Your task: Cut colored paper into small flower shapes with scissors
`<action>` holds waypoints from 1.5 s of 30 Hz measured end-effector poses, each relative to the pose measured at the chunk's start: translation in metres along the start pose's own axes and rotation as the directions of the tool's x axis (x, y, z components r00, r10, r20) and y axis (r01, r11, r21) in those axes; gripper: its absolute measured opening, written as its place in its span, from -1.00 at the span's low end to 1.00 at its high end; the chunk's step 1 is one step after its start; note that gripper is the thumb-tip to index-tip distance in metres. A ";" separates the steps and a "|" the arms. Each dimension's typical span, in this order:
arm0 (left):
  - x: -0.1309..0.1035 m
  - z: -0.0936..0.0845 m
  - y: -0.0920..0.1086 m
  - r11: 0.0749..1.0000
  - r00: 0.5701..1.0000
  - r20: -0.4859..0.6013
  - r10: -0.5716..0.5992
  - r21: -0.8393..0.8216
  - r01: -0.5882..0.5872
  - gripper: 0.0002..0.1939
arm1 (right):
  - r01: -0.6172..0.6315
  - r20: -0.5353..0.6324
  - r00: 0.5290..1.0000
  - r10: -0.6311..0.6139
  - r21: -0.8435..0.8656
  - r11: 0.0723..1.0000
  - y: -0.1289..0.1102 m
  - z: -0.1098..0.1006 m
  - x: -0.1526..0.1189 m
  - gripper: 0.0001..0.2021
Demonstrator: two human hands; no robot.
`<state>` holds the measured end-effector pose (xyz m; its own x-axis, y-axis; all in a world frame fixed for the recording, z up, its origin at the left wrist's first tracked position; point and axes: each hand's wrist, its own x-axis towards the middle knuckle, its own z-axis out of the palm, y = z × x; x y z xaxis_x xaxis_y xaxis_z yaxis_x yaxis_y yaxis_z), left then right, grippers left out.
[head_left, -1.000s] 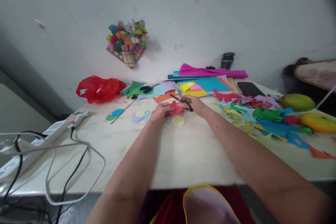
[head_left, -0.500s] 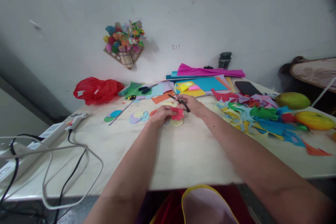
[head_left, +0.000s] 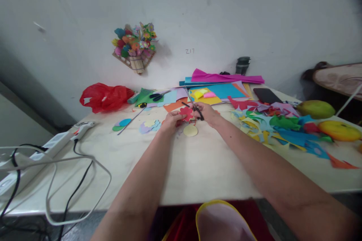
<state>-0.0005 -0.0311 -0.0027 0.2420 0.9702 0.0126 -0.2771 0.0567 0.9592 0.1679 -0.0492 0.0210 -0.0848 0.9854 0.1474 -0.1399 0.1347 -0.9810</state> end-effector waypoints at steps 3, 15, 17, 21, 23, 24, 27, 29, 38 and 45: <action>0.002 -0.001 -0.001 1.000 1.000 -0.014 0.011 0.009 -0.011 -0.81 | 0.006 0.010 1.000 -0.006 0.005 1.000 0.001 0.001 0.000 -0.69; 0.007 -0.005 -0.001 0.982 0.986 -0.078 0.147 -0.107 -0.155 -0.74 | -0.014 0.246 0.968 0.056 -0.169 0.985 0.005 -0.018 0.004 -0.74; 0.008 -0.005 -0.001 0.981 0.986 -0.088 0.145 -0.118 -0.154 -0.74 | -0.004 0.295 0.953 0.064 -0.202 0.979 0.005 -0.019 0.003 -0.78; 0.007 -0.006 0.001 0.976 0.983 -0.122 0.135 -0.152 -0.153 -0.76 | 0.011 0.364 0.927 0.086 -0.258 0.966 0.004 -0.020 0.001 -0.77; 0.006 -0.005 0.002 0.972 0.981 -0.140 0.133 -0.174 -0.157 -0.78 | 0.019 0.386 0.917 0.097 -0.285 0.958 0.004 -0.021 0.001 -0.76; 0.006 -0.005 0.003 0.970 0.980 -0.147 0.131 -0.184 -0.157 -0.79 | 0.022 0.393 0.914 0.101 -0.297 0.955 0.004 -0.021 0.001 -0.76; 0.006 -0.004 0.003 0.964 0.980 -0.154 0.124 -0.215 -0.156 -0.79 | 0.025 0.408 0.906 0.111 -0.315 0.949 0.004 -0.021 0.001 -0.76; 0.006 -0.004 0.003 0.961 0.981 -0.149 0.124 -0.228 -0.157 -0.78 | 0.020 0.410 0.905 0.118 -0.318 0.948 0.003 -0.021 0.000 -0.76; 0.006 -0.006 0.003 0.967 0.985 -0.121 0.124 -0.206 -0.147 -0.76 | -0.002 0.393 0.908 0.143 -0.339 0.941 -0.003 -0.017 -0.004 -0.78; 0.004 -0.006 0.004 0.970 0.985 -0.121 0.122 -0.196 -0.144 -0.77 | 0.000 0.382 0.914 0.138 -0.339 0.941 -0.004 -0.015 -0.005 -0.78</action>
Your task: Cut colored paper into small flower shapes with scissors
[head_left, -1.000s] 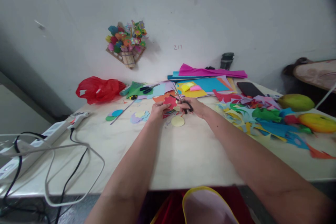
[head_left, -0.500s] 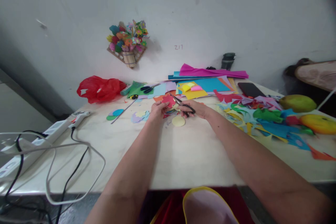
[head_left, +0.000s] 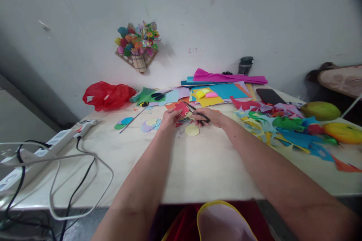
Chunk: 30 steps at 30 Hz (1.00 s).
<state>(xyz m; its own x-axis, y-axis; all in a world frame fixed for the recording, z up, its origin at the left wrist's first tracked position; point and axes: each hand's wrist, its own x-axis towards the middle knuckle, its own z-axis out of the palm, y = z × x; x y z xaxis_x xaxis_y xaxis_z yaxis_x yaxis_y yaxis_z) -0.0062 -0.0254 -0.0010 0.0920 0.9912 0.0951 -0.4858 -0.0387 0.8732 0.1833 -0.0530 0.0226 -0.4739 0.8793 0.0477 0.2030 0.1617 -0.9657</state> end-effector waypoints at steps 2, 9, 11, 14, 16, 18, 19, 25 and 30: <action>0.000 0.000 0.000 1.000 1.000 -0.001 0.001 0.000 -0.001 -0.77 | 0.002 0.002 1.000 -0.002 0.003 1.000 0.001 0.000 0.000 -0.77; 0.000 0.000 0.000 1.000 1.000 0.006 0.013 -0.014 -0.013 -0.78 | -0.005 -0.008 1.000 0.004 -0.011 1.000 0.001 0.000 0.001 -0.77; 0.000 0.000 -0.001 1.000 1.000 0.010 0.013 -0.013 -0.013 -0.78 | -0.005 -0.006 1.000 0.005 -0.012 1.000 0.000 0.000 0.001 -0.76; 0.001 -0.001 -0.001 1.000 1.000 0.014 0.013 -0.006 -0.013 -0.76 | -0.005 -0.004 1.000 0.005 -0.001 1.000 0.000 0.000 0.001 -0.76; 0.002 -0.002 -0.002 1.000 1.000 0.014 0.013 -0.002 -0.013 -0.75 | 0.000 -0.004 1.000 0.000 0.009 1.000 0.001 0.000 0.001 -0.76; 0.002 -0.002 -0.002 1.000 1.000 0.011 0.013 -0.002 -0.013 -0.76 | 0.003 -0.004 1.000 -0.003 0.018 1.000 0.002 0.000 0.002 -0.77; 0.002 -0.002 -0.002 1.000 1.000 0.010 0.012 -0.005 -0.012 -0.77 | 0.001 -0.005 1.000 -0.001 0.021 1.000 0.003 0.000 0.002 -0.77; 0.002 -0.002 -0.001 1.000 1.000 0.016 0.011 -0.017 -0.010 -0.80 | -0.032 -0.007 0.999 0.032 0.028 0.999 0.004 0.000 0.003 -0.79; 0.001 -0.001 -0.001 1.000 1.000 0.013 0.013 -0.024 -0.012 -0.79 | -0.051 0.002 0.999 0.051 0.032 0.998 0.007 -0.001 0.004 -0.81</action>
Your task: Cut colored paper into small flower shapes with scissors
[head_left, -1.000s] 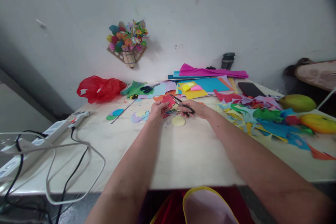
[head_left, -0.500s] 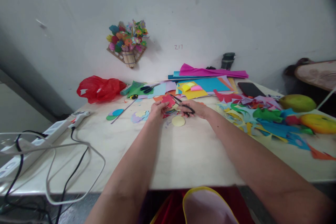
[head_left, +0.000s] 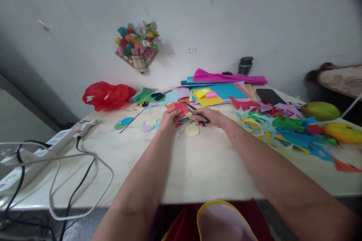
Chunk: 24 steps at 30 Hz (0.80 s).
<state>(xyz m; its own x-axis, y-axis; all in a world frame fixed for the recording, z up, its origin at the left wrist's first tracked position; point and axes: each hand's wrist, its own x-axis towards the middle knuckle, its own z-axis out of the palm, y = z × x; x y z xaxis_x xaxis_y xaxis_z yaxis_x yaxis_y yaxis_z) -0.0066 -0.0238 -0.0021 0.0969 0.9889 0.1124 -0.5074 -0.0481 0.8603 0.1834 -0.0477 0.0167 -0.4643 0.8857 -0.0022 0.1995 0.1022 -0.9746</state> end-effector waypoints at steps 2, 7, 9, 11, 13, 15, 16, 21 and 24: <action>0.000 0.000 0.000 1.000 1.000 0.004 0.004 -0.010 -0.004 -0.79 | -0.002 -0.002 1.000 0.002 -0.003 1.000 0.000 0.000 0.000 -0.82; 0.000 0.000 -0.001 1.000 1.000 0.005 -0.003 -0.026 0.003 -0.80 | -0.010 -0.013 1.000 0.010 0.004 1.000 0.000 0.001 0.000 -0.82; 0.000 -0.001 -0.001 0.999 1.000 -0.003 -0.002 -0.032 0.002 -0.79 | -0.015 -0.019 1.000 0.015 0.003 1.000 0.001 0.001 0.001 -0.84; 0.001 -0.001 -0.002 0.999 1.000 -0.008 0.002 -0.041 -0.002 -0.79 | -0.015 -0.025 1.000 0.015 -0.003 1.000 0.001 0.002 0.001 -0.85; 0.001 -0.001 -0.002 0.999 1.000 -0.002 0.006 -0.045 -0.006 -0.80 | -0.015 -0.033 0.999 0.014 -0.010 1.000 0.001 0.002 0.001 -0.85; 0.001 -0.001 -0.002 0.999 1.000 0.006 0.004 -0.042 -0.004 -0.81 | -0.024 -0.048 0.999 0.024 -0.007 1.000 -0.001 0.004 0.000 -0.86; 0.001 -0.001 -0.002 0.999 1.000 0.008 0.000 -0.038 0.000 -0.81 | -0.032 -0.056 0.998 0.032 0.001 0.999 -0.003 0.005 -0.001 -0.87; 0.002 0.000 -0.003 1.000 1.000 0.024 -0.014 -0.009 0.014 -0.82 | -0.074 -0.099 0.992 0.077 0.039 0.997 -0.014 0.011 -0.006 -0.89; 0.001 0.001 -0.002 1.000 0.999 0.034 -0.016 -0.007 0.017 -0.81 | -0.074 -0.123 0.989 0.079 0.039 0.996 -0.017 0.014 -0.007 -0.88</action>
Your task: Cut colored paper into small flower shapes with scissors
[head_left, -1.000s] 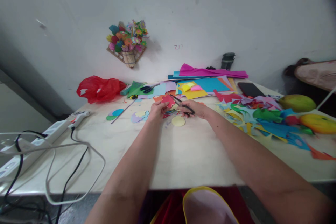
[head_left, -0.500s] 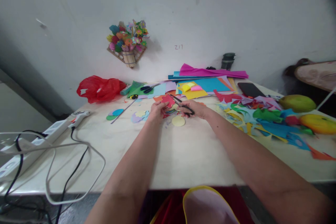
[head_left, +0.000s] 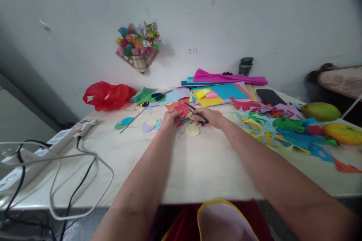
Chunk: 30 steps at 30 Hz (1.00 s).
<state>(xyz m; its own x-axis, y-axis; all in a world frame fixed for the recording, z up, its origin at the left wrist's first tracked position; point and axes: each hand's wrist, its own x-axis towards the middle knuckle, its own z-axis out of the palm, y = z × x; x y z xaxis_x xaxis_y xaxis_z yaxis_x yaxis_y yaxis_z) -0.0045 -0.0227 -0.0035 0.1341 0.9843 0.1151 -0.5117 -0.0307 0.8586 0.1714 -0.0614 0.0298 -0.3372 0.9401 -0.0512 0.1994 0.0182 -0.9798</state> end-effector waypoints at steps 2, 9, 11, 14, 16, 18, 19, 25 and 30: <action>-0.001 0.001 0.000 1.000 1.000 0.003 -0.006 -0.003 0.006 -0.80 | 0.003 -0.006 1.000 -0.003 0.005 1.000 0.002 0.000 0.002 -0.88; -0.002 0.002 0.001 1.000 1.000 0.010 -0.026 0.018 0.025 -0.83 | 0.017 -0.016 1.000 -0.016 0.020 1.000 0.007 -0.001 0.005 -0.88; -0.002 0.002 0.001 0.999 0.999 0.017 -0.030 0.021 0.030 -0.85 | 0.021 -0.015 1.000 -0.021 0.021 1.000 0.007 -0.001 0.005 -0.87; -0.002 0.002 0.000 0.999 0.999 0.012 -0.039 0.024 0.039 -0.87 | 0.031 -0.013 0.999 -0.030 0.022 0.999 0.007 -0.001 0.006 -0.84; -0.002 0.002 0.000 0.999 0.999 0.005 -0.043 0.029 0.042 -0.87 | 0.032 -0.016 0.999 -0.031 0.025 0.999 0.008 -0.001 0.007 -0.83; -0.002 0.002 0.000 0.998 0.999 0.002 -0.046 0.031 0.046 -0.87 | 0.035 -0.018 0.999 -0.034 0.029 0.999 0.010 -0.002 0.008 -0.81; -0.002 0.003 0.000 0.998 0.999 0.001 -0.051 0.034 0.051 -0.88 | 0.038 -0.018 0.999 -0.038 0.032 0.999 0.010 -0.002 0.008 -0.80; -0.003 0.003 0.000 0.996 0.997 0.013 -0.070 0.057 0.069 -0.86 | 0.029 -0.023 0.999 -0.029 0.031 0.999 0.010 -0.002 0.008 -0.79; -0.002 0.002 0.000 0.994 0.997 0.025 -0.073 0.078 0.071 -0.83 | 0.017 -0.036 0.999 -0.016 0.026 1.000 0.007 0.000 0.007 -0.79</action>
<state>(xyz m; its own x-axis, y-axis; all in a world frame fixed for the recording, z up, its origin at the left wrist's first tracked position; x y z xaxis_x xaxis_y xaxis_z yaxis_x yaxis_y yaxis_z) -0.0030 -0.0252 -0.0032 0.1920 0.9793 0.0647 -0.4331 0.0254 0.9010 0.1707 -0.0549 0.0227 -0.3067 0.9514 -0.0281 0.1695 0.0255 -0.9852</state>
